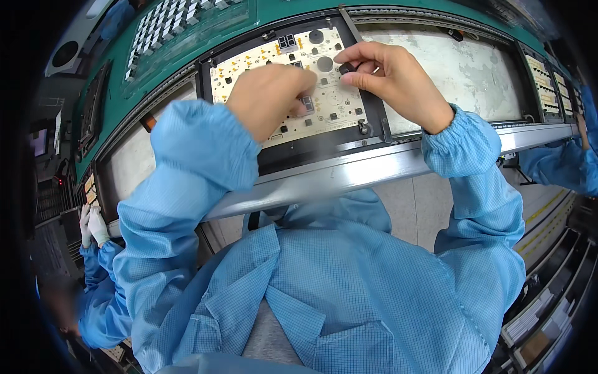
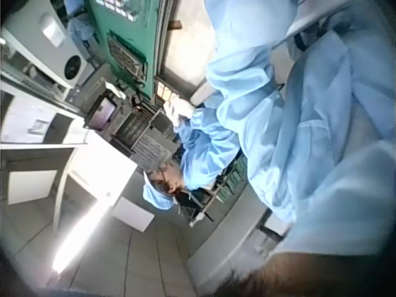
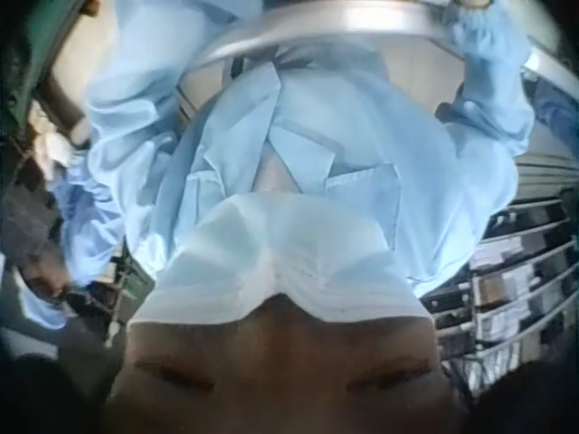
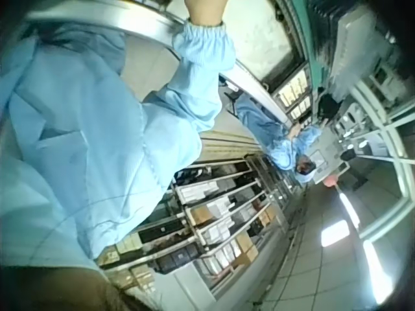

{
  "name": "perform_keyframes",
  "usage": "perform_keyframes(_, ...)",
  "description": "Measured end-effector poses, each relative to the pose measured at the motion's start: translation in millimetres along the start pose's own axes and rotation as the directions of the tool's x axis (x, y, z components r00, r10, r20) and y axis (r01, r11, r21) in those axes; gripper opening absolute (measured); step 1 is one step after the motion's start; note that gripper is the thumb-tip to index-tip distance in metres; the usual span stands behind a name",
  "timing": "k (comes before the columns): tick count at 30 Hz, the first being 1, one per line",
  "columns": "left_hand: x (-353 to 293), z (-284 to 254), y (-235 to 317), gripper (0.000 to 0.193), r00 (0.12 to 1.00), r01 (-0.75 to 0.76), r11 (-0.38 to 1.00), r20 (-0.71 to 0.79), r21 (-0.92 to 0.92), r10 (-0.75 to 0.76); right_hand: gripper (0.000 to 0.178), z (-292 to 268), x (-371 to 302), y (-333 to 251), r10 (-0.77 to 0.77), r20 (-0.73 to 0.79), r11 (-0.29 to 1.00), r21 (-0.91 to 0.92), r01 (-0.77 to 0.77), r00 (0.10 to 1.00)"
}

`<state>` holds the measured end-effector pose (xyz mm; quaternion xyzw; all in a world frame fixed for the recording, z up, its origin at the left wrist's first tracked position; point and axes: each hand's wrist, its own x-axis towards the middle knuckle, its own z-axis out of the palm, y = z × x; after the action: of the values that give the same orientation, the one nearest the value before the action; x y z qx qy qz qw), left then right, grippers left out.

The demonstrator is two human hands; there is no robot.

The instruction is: Assembling electronic components onto printed circuit boards on a production line.

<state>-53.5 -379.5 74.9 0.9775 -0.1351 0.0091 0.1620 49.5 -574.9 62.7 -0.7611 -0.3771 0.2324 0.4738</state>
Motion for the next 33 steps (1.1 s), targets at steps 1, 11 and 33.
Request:
perform_keyframes(1, 8, 2, -1, 0.018, 1.000, -0.016, 0.999, 0.009, 0.046, 0.015, 0.027, -1, -2, -2, -0.011, 0.018, 0.998, -0.061, 0.012, 1.000)
perform_keyframes(11, 11, 15, -14, 0.022, 0.973, 0.200, 0.929, 0.175, -0.312, -0.151, 0.028, 17, -23, 6, -0.236, 0.043, 0.829, -0.513, 0.224, 0.971)
perform_keyframes(33, -106, 39, -120, 0.022, 0.849, 0.217, 0.862, -0.348, -0.458, -0.398, 0.029, 21, -21, -8, 0.021, -0.063, 0.661, -0.748, -0.061, 0.998)
